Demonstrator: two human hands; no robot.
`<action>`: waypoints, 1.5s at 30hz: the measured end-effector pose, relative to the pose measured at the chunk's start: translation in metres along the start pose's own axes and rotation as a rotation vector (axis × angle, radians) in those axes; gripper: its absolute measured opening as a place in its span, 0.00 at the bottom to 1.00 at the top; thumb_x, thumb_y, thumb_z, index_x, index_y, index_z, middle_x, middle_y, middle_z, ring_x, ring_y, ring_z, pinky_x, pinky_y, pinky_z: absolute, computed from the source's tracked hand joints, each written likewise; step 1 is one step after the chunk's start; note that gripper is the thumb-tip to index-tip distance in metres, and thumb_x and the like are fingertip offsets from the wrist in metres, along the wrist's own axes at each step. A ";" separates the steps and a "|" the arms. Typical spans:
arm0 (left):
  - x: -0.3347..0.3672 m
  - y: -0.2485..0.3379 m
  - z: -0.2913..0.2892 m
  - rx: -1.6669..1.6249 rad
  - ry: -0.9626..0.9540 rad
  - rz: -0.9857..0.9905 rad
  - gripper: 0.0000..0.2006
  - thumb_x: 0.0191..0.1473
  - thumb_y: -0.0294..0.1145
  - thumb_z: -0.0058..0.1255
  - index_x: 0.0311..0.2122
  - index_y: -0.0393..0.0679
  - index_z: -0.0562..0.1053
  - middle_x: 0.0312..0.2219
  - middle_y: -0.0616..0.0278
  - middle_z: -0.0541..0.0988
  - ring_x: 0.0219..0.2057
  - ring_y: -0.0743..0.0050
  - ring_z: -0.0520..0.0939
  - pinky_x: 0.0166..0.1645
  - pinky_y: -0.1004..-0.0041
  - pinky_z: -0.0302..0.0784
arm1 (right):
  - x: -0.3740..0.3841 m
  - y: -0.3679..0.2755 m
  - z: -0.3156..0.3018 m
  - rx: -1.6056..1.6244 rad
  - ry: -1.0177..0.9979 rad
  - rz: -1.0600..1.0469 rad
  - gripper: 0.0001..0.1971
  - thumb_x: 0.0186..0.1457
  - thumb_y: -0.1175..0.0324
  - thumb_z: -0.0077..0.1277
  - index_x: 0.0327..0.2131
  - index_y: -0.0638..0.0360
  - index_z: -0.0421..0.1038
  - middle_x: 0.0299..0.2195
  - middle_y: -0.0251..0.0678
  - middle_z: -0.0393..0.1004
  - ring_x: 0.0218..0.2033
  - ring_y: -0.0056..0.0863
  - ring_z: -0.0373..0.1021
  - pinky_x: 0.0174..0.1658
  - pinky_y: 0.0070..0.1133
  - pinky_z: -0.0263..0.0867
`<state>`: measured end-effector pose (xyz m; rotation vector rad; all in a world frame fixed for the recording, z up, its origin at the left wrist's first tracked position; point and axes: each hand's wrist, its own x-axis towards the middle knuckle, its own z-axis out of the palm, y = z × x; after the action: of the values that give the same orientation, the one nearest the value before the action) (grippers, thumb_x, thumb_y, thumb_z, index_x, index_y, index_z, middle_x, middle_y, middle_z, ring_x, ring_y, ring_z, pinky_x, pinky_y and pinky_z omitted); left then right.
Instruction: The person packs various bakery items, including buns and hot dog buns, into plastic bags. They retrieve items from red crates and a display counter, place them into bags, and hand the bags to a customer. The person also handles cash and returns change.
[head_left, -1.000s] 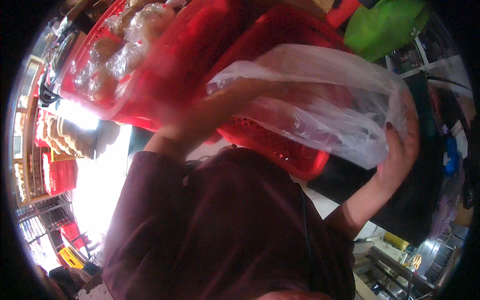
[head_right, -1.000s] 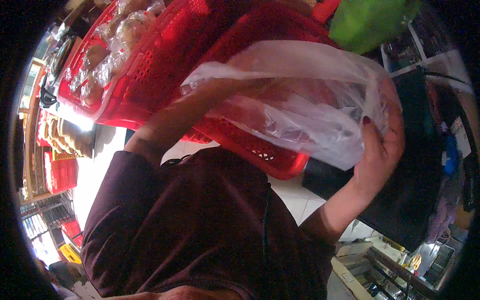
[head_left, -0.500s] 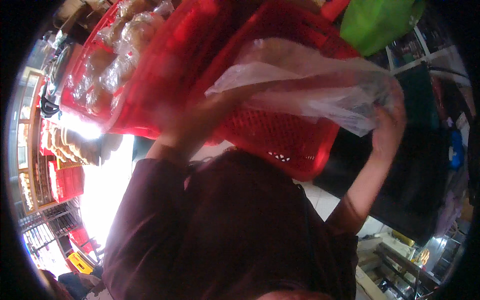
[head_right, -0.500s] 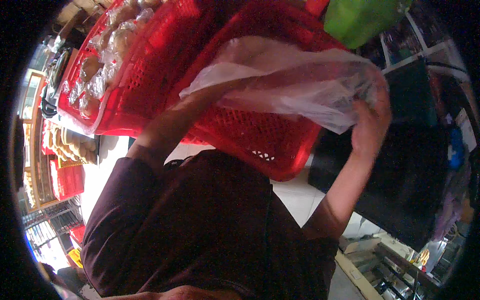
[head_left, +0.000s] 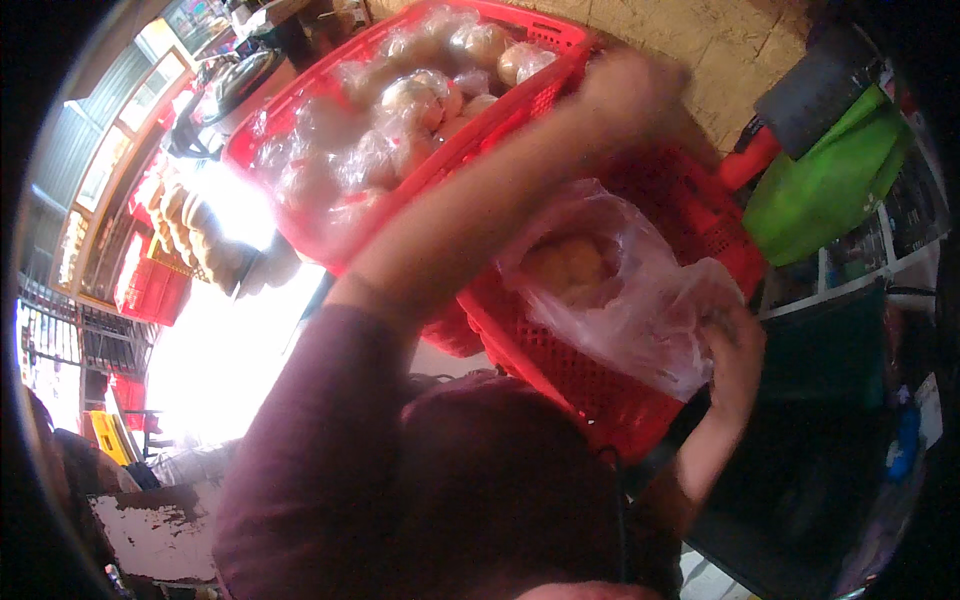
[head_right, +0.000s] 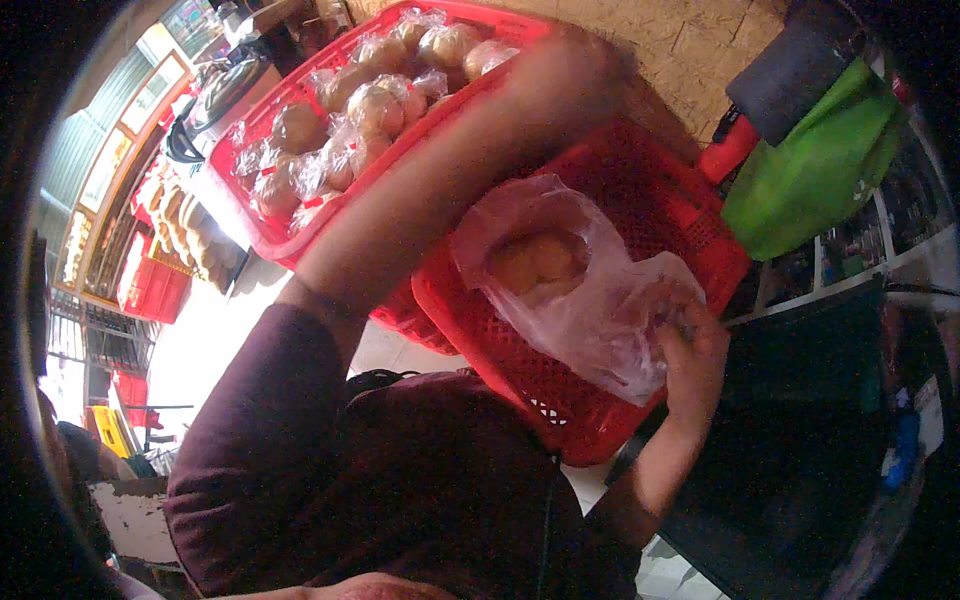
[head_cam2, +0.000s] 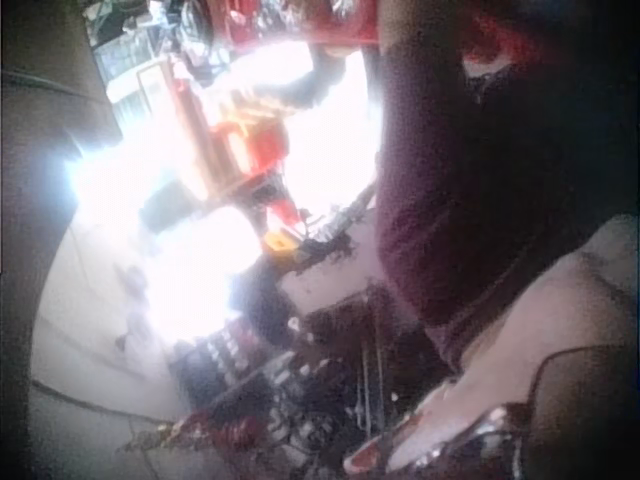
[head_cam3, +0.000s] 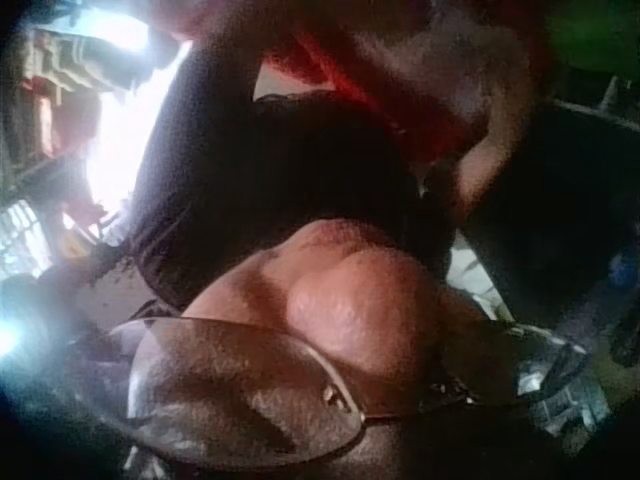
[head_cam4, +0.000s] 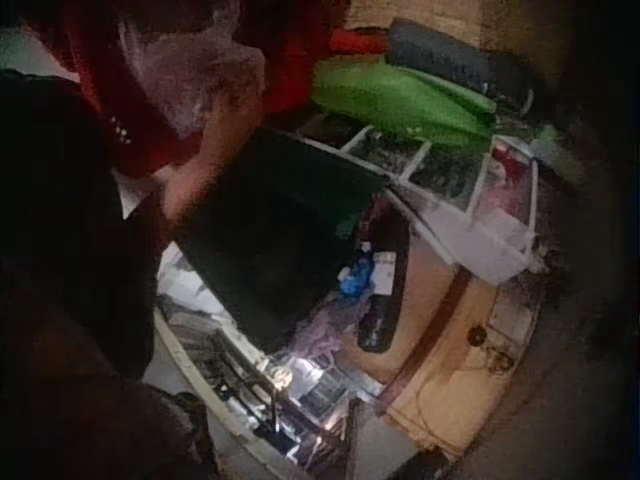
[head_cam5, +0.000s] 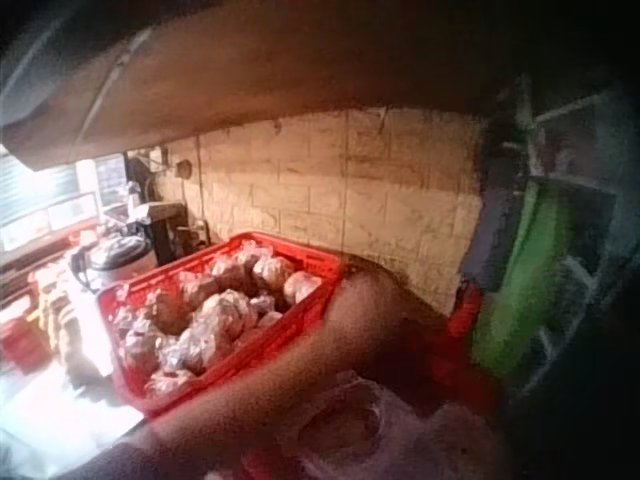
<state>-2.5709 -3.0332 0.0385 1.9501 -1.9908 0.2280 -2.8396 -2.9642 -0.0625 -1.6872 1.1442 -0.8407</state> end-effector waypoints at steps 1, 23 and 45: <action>0.033 -0.035 0.007 0.030 0.079 -0.072 0.15 0.43 0.39 0.57 0.35 0.41 0.77 0.31 0.52 0.81 0.33 0.55 0.82 0.36 0.60 0.79 | -0.004 -0.003 -0.002 0.067 -0.034 0.049 0.20 0.45 0.80 0.45 0.45 0.67 0.70 0.44 0.39 0.73 0.45 0.24 0.68 0.46 0.19 0.65; 0.071 -0.108 -0.100 0.188 0.484 0.244 0.13 0.47 0.39 0.50 0.29 0.39 0.77 0.28 0.50 0.79 0.32 0.50 0.81 0.37 0.60 0.77 | 0.025 -0.032 0.073 0.698 -0.131 -0.330 0.38 0.46 0.53 0.59 0.56 0.65 0.56 0.53 0.38 0.63 0.53 0.31 0.61 0.55 0.27 0.60; -0.082 0.009 0.042 -1.560 0.319 0.021 0.25 0.44 0.36 0.59 0.48 0.42 0.67 0.40 0.49 0.74 0.43 0.58 0.76 0.44 0.64 0.74 | -0.023 0.020 0.019 0.288 0.282 -0.208 0.35 0.39 0.76 0.57 0.56 0.62 0.60 0.54 0.40 0.62 0.55 0.32 0.60 0.58 0.28 0.55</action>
<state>-2.5855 -2.9703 -0.0280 0.7616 -1.1766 -0.7458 -2.8374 -2.9400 -0.0885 -1.4941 0.9830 -1.3415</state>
